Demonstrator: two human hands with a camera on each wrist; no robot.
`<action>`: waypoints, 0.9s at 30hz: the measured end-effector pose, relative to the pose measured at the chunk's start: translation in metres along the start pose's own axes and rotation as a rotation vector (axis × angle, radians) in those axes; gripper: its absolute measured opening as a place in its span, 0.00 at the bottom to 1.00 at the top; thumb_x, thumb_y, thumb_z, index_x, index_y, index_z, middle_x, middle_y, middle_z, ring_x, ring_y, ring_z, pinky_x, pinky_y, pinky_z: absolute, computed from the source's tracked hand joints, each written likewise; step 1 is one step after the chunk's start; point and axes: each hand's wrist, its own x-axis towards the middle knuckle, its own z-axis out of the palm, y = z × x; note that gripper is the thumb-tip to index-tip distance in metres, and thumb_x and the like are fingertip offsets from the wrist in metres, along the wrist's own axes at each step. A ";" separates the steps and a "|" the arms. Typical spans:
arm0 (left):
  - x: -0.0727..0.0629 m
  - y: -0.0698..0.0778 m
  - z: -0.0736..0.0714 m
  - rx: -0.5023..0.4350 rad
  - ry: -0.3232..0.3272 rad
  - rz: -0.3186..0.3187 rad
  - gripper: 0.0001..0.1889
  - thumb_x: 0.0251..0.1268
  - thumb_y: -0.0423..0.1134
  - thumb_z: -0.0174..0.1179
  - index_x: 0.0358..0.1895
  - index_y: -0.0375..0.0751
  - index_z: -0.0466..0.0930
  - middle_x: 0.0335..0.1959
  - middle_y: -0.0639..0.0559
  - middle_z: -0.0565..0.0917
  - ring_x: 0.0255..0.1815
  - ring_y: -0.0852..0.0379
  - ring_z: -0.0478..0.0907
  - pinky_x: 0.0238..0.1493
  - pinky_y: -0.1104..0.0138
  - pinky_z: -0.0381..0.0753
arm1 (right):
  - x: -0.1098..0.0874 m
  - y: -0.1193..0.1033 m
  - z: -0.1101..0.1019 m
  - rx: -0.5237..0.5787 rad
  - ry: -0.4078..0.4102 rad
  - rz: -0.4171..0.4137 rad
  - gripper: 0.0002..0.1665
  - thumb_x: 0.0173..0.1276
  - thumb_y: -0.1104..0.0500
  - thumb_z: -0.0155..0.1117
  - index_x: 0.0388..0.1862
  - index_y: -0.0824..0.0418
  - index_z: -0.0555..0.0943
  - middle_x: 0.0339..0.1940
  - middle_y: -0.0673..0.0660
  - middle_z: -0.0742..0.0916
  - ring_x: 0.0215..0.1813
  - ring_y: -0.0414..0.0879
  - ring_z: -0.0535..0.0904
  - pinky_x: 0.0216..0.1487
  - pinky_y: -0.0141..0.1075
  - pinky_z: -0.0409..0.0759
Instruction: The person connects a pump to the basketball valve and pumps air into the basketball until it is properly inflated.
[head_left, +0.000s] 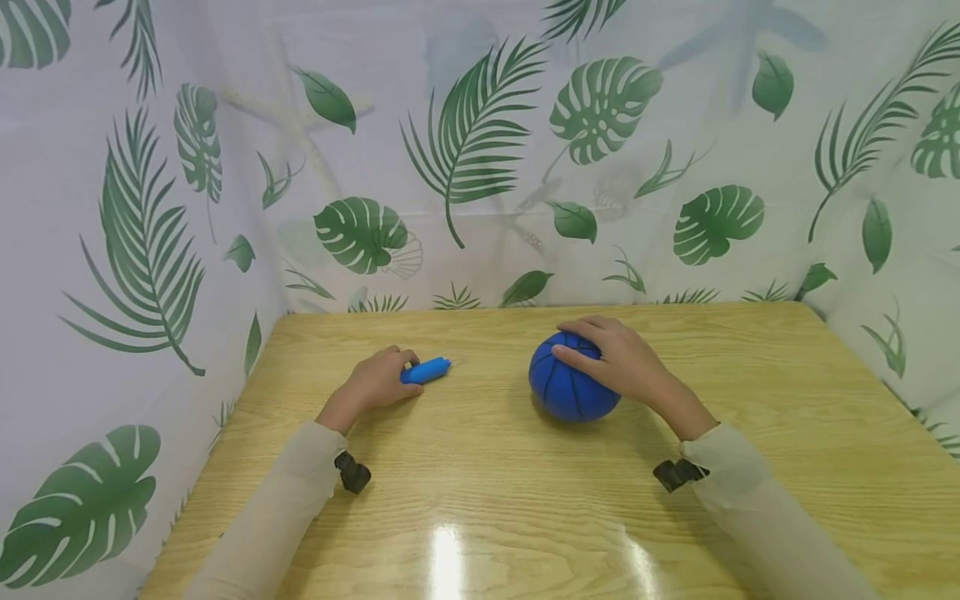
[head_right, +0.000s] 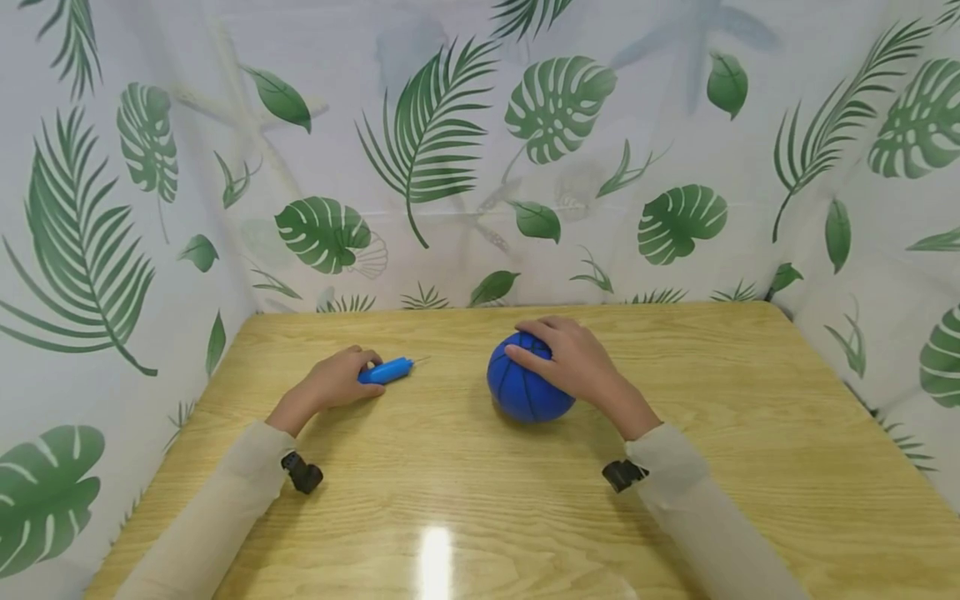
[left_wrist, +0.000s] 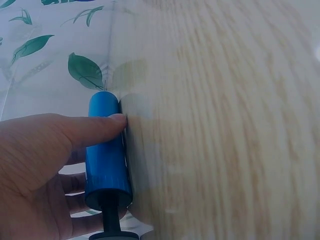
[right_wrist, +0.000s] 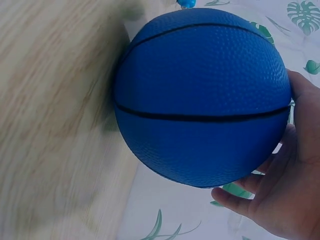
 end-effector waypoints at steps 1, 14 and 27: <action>0.000 0.000 0.000 0.000 -0.001 -0.001 0.25 0.69 0.50 0.67 0.63 0.41 0.79 0.54 0.41 0.81 0.53 0.46 0.80 0.56 0.49 0.82 | 0.000 0.000 0.000 -0.002 0.000 -0.002 0.34 0.76 0.36 0.57 0.73 0.52 0.74 0.71 0.66 0.77 0.72 0.68 0.71 0.63 0.69 0.74; -0.001 0.003 -0.001 -0.008 -0.013 -0.017 0.25 0.70 0.50 0.66 0.64 0.42 0.77 0.56 0.40 0.81 0.55 0.44 0.80 0.57 0.48 0.81 | 0.001 -0.005 -0.001 -0.002 0.007 -0.021 0.33 0.76 0.38 0.59 0.72 0.52 0.76 0.70 0.65 0.78 0.73 0.66 0.71 0.66 0.68 0.72; 0.000 0.001 0.000 -0.010 -0.014 -0.012 0.26 0.69 0.50 0.66 0.64 0.42 0.77 0.55 0.40 0.80 0.54 0.45 0.80 0.57 0.48 0.81 | 0.003 -0.008 0.004 0.014 0.001 -0.035 0.32 0.76 0.38 0.59 0.71 0.52 0.76 0.70 0.65 0.78 0.72 0.67 0.71 0.65 0.68 0.73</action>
